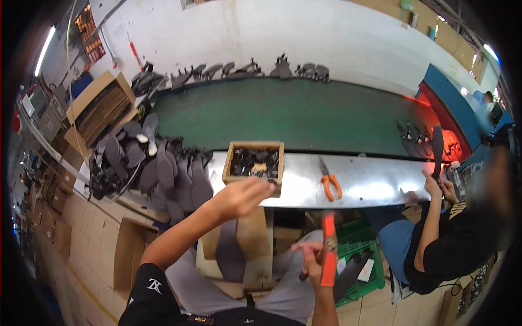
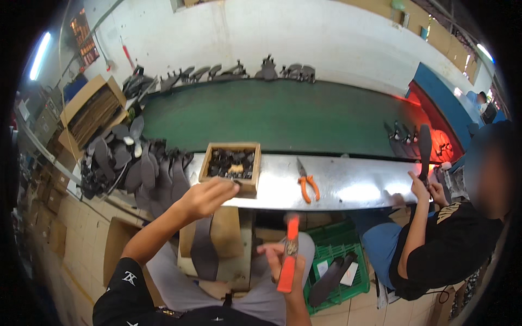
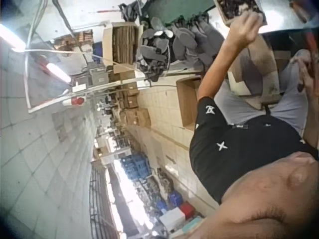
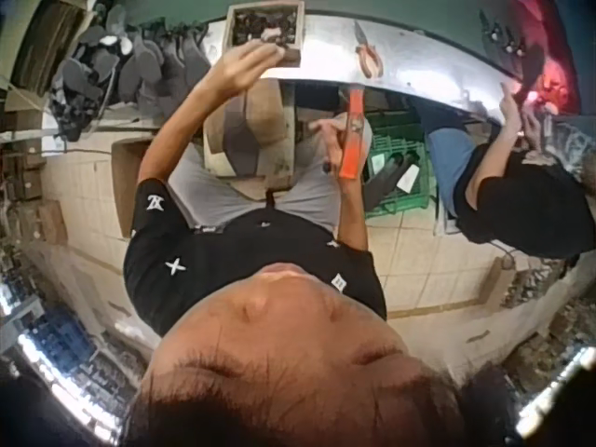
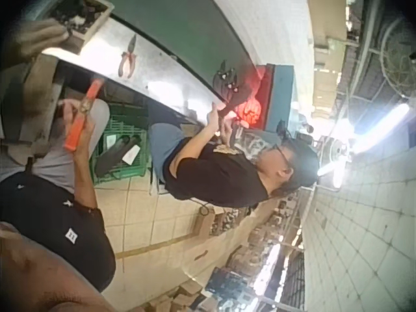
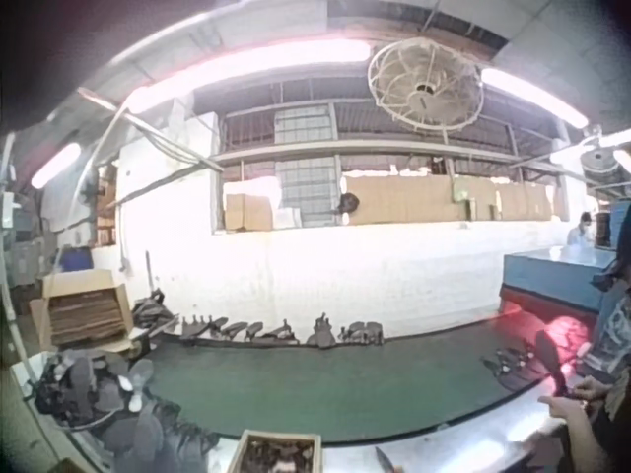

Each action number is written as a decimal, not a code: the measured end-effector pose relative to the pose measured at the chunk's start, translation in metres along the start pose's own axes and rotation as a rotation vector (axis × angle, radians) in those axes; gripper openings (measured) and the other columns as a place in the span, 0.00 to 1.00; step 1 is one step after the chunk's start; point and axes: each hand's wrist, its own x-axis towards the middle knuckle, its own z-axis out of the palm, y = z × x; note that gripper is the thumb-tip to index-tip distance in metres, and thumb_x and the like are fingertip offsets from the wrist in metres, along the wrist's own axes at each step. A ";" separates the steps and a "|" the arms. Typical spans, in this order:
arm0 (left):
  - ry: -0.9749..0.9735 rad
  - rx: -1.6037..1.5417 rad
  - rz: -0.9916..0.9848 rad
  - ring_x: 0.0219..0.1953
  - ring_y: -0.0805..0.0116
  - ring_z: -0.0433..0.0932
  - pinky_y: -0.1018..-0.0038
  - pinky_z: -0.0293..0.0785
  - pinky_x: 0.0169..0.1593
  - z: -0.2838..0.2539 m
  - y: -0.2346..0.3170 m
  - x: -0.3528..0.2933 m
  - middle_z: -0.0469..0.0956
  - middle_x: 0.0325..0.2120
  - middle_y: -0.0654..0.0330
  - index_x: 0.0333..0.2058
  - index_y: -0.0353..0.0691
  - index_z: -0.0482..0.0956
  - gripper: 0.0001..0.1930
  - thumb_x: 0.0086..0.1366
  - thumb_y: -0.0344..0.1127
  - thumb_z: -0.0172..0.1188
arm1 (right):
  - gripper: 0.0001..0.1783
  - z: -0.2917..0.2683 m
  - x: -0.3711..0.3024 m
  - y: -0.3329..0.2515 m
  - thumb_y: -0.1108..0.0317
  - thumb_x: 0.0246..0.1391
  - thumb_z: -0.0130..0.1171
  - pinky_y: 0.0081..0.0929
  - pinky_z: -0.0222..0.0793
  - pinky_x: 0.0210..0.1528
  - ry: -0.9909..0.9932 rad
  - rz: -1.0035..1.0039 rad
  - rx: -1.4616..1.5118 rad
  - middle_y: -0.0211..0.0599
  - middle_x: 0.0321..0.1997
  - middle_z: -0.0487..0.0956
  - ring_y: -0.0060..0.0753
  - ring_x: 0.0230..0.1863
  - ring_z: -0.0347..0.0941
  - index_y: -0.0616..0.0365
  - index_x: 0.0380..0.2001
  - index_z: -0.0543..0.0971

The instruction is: The worker is assembling shoe components using a hammer and pliers while sitting at a conveyor belt in a factory.

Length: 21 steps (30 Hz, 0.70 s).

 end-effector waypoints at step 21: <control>0.072 -0.480 -1.070 0.56 0.58 0.72 0.57 0.56 0.61 0.000 0.046 -0.130 0.79 0.47 0.57 0.51 0.45 0.76 0.25 0.58 0.48 0.68 | 0.11 0.117 0.064 0.001 0.73 0.57 0.62 0.15 0.69 0.32 -0.377 -0.194 -0.390 0.38 0.38 0.84 0.15 0.28 0.73 0.66 0.42 0.80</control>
